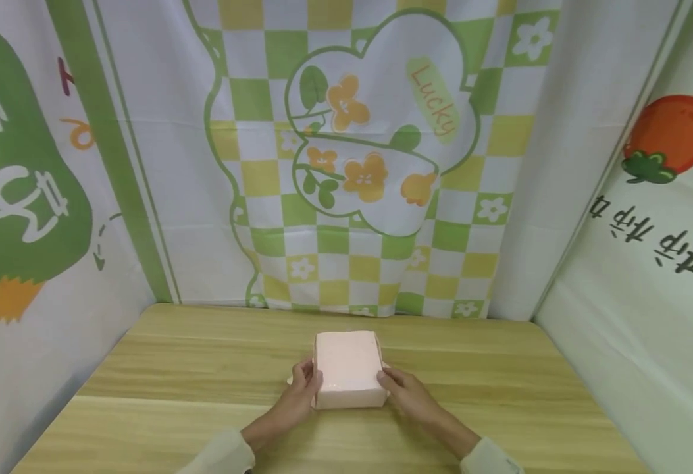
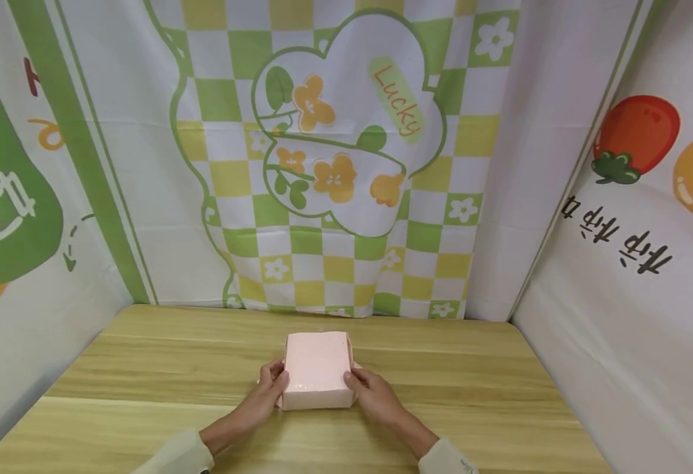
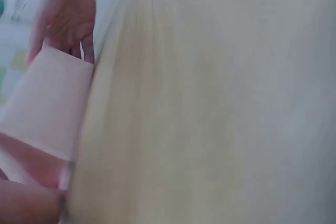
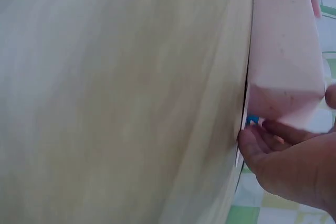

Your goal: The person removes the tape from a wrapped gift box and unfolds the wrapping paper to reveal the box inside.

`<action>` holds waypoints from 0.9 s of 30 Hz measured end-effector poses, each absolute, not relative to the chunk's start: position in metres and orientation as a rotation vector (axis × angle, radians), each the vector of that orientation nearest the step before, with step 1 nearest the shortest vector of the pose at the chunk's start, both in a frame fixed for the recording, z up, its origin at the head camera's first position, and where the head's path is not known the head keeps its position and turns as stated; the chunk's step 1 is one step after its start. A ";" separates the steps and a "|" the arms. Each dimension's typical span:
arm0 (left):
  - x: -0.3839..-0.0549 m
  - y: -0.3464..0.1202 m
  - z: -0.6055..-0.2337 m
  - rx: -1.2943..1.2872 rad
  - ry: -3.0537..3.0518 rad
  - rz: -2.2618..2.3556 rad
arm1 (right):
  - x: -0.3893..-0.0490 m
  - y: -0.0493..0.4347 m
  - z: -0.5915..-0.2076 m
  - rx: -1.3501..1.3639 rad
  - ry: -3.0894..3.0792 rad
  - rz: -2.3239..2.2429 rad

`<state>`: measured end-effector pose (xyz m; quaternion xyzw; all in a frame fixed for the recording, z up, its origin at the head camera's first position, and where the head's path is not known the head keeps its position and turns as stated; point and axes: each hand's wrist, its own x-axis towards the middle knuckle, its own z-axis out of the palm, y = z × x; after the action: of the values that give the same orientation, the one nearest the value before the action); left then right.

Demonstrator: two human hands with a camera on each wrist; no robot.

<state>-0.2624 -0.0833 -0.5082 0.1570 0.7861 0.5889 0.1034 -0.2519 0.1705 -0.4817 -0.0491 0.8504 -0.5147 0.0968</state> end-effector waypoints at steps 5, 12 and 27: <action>-0.268 -0.094 -0.518 0.404 2.278 1.756 | -0.264 0.187 -0.483 -0.353 2.394 -1.482; -0.271 -0.106 -0.524 0.541 2.342 1.781 | -0.275 0.206 -0.491 -0.415 2.348 -1.521; -0.272 -0.116 -0.511 1.053 2.821 1.305 | -0.276 0.211 -0.489 -1.175 2.994 -0.765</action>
<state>-0.2721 -0.1161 -0.5108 0.3200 0.8576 0.3967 -0.0697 -0.2758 0.2114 -0.4887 -0.3541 0.9026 -0.2307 -0.0820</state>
